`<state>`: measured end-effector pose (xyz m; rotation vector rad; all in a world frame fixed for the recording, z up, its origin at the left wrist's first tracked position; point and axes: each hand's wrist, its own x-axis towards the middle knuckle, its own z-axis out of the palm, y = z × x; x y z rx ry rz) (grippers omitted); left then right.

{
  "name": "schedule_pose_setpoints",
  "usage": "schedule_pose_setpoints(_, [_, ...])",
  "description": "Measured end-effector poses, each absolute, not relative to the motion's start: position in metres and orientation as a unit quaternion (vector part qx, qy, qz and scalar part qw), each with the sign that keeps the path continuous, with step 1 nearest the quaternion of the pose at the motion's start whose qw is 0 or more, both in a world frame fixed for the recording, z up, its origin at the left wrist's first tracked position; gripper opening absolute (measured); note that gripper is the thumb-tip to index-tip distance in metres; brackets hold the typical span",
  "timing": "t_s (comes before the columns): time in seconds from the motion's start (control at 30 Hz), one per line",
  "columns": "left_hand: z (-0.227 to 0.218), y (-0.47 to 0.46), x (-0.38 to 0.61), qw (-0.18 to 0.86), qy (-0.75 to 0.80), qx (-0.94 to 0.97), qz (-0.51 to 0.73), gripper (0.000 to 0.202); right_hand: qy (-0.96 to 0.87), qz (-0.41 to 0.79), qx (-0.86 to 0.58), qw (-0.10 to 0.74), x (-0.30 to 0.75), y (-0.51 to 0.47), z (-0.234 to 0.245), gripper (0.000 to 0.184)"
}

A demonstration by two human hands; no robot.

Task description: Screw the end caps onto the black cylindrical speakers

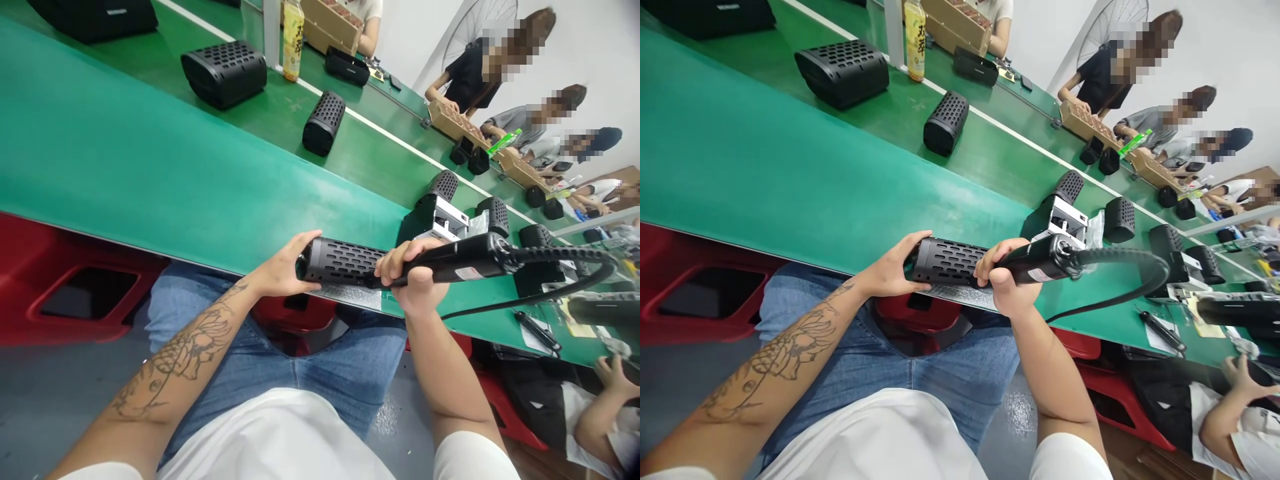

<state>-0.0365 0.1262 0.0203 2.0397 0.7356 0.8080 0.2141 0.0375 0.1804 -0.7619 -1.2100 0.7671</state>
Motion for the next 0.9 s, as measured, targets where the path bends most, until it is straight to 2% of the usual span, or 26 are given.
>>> schedule_pose_setpoints(0.13, [0.022,0.127,-0.036,0.402,0.294,0.810,0.311,0.125,-0.557,0.372,-0.338,0.661,0.213,0.039,0.180,0.053])
schedule_pose_setpoints(0.37, [0.021,0.128,-0.037,0.399,0.284,0.814,0.312,0.127,-0.568,0.413,-0.360,0.614,0.217,0.042,0.181,0.065])
schedule_pose_setpoints(0.6, [0.019,0.129,-0.036,0.394,0.299,0.814,0.305,0.134,-0.581,0.425,-0.323,0.614,0.219,0.040,0.172,0.056])
schedule_pose_setpoints(0.7, [0.021,0.127,-0.037,0.387,0.304,0.815,0.304,0.130,-0.580,0.420,-0.328,0.616,0.225,0.036,0.175,0.053])
schedule_pose_setpoints(0.8, [0.022,0.123,-0.036,0.370,0.312,0.818,0.311,0.122,-0.550,0.346,-0.361,0.669,0.255,0.038,0.185,0.053])
schedule_pose_setpoints(0.9, [0.021,0.120,-0.034,0.341,0.295,0.829,0.332,0.116,-0.482,0.134,-0.436,0.748,0.312,0.051,0.190,0.042])
